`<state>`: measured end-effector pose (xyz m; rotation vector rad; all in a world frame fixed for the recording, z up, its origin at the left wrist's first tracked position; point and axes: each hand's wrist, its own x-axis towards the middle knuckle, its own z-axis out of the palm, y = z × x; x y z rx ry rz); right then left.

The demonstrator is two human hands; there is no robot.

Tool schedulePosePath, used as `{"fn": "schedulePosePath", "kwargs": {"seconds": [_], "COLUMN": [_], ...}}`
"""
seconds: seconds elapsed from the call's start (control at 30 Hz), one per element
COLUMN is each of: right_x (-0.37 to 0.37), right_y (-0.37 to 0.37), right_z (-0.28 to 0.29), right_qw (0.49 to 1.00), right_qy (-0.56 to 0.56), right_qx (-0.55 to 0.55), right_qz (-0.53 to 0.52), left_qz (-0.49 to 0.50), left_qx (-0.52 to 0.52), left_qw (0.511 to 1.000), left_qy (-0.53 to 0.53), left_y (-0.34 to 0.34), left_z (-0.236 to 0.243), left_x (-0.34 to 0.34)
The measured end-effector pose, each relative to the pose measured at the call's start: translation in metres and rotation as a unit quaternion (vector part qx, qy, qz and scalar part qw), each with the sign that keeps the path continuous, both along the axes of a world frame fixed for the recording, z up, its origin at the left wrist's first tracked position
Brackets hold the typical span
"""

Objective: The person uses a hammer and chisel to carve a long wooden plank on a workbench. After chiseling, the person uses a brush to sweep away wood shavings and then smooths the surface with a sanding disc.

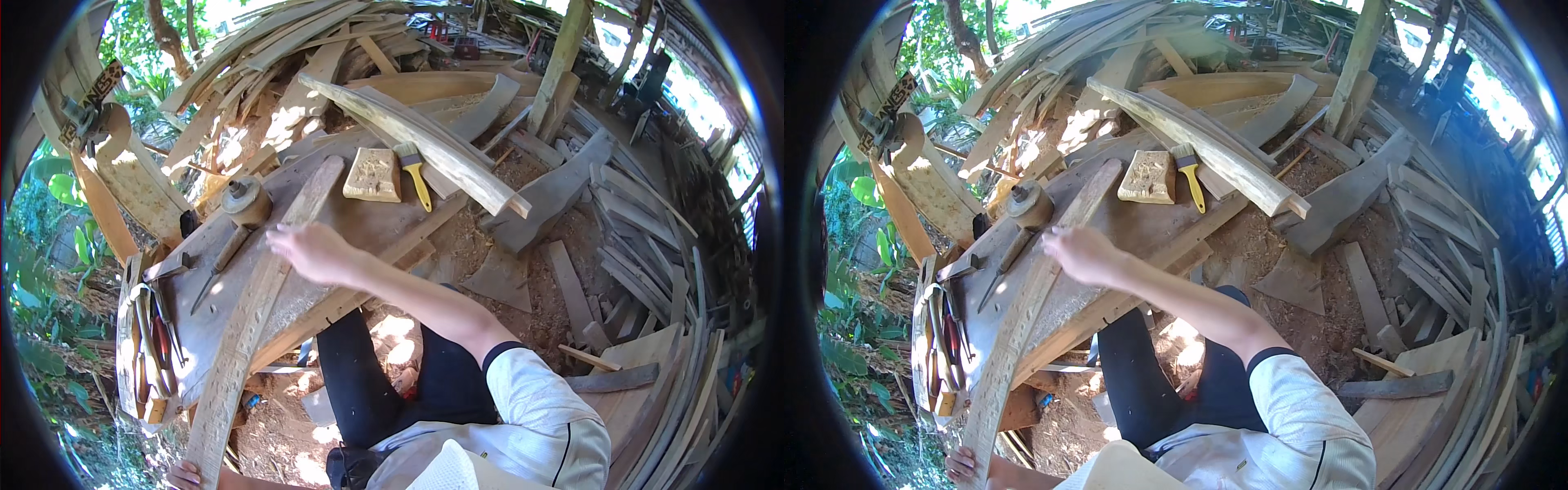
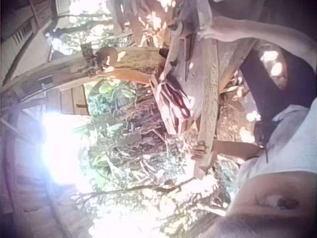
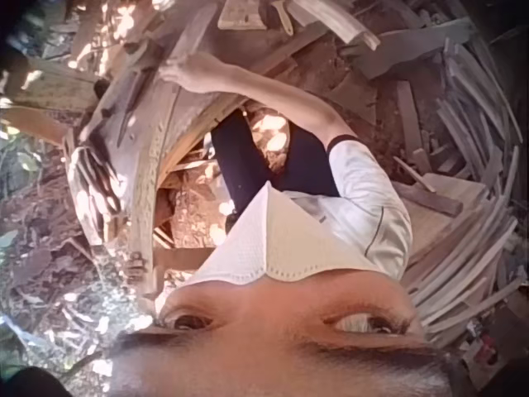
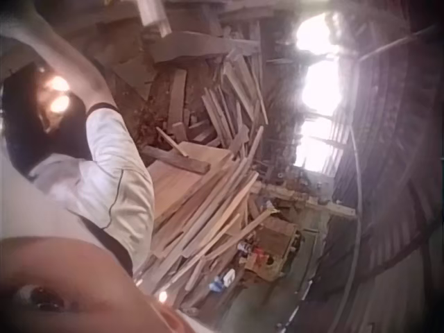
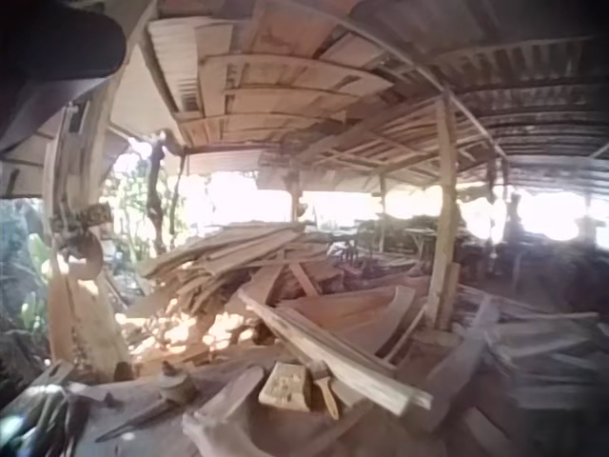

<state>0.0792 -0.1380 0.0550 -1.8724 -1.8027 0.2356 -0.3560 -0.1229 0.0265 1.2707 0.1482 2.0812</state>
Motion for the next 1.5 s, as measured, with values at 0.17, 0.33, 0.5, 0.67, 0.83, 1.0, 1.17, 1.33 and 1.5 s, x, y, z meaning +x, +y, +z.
{"fn": "schedulePosePath", "kwargs": {"seconds": [0.17, 0.33, 0.5, 0.67, 0.83, 1.0, 1.17, 1.33, 1.5], "right_x": [-0.008, 0.008, 0.049, -0.005, 0.064, 0.023, 0.04, -0.005, 0.014], "right_y": [-0.016, -0.001, 0.009, 0.001, 0.025, 0.013, 0.017, -0.008, 0.008], "right_z": [-0.013, -0.014, -0.03, -0.031, -0.041, -0.023, -0.04, -0.016, -0.007], "right_qw": [0.994, 0.998, 0.994, 0.958, 0.983, 0.996, 0.988, 0.996, 0.998], "right_qy": [0.028, -0.066, -0.028, -0.079, -0.102, -0.051, -0.118, -0.004, 0.02], "right_qx": [0.093, 0.021, 0.03, 0.275, 0.042, 0.061, 0.092, 0.077, 0.066], "right_qz": [0.046, -0.015, -0.102, 0.007, -0.146, -0.025, -0.047, -0.041, 0.0], "left_qz": [-0.007, -0.006, -0.018, -0.014, -0.04, -0.048, -0.064, -0.062, -0.021], "left_qx": [0.012, 0.015, 0.014, 0.02, 0.026, 0.045, 0.047, 0.005, -0.022], "left_qw": [1.0, 1.0, 1.0, 1.0, 0.999, 0.997, 0.996, 0.994, 0.994], "left_qy": [-0.003, -0.006, -0.001, -0.01, -0.019, -0.034, -0.051, -0.093, -0.108], "left_y": [0.002, 0.002, 0.003, 0.002, 0.006, 0.004, 0.014, -0.004, -0.034], "left_z": [0.004, 0.005, 0.008, 0.008, 0.012, 0.024, 0.032, 0.037, 0.037], "left_x": [-0.004, -0.009, -0.008, -0.012, -0.009, -0.028, -0.033, -0.001, 0.028]}}
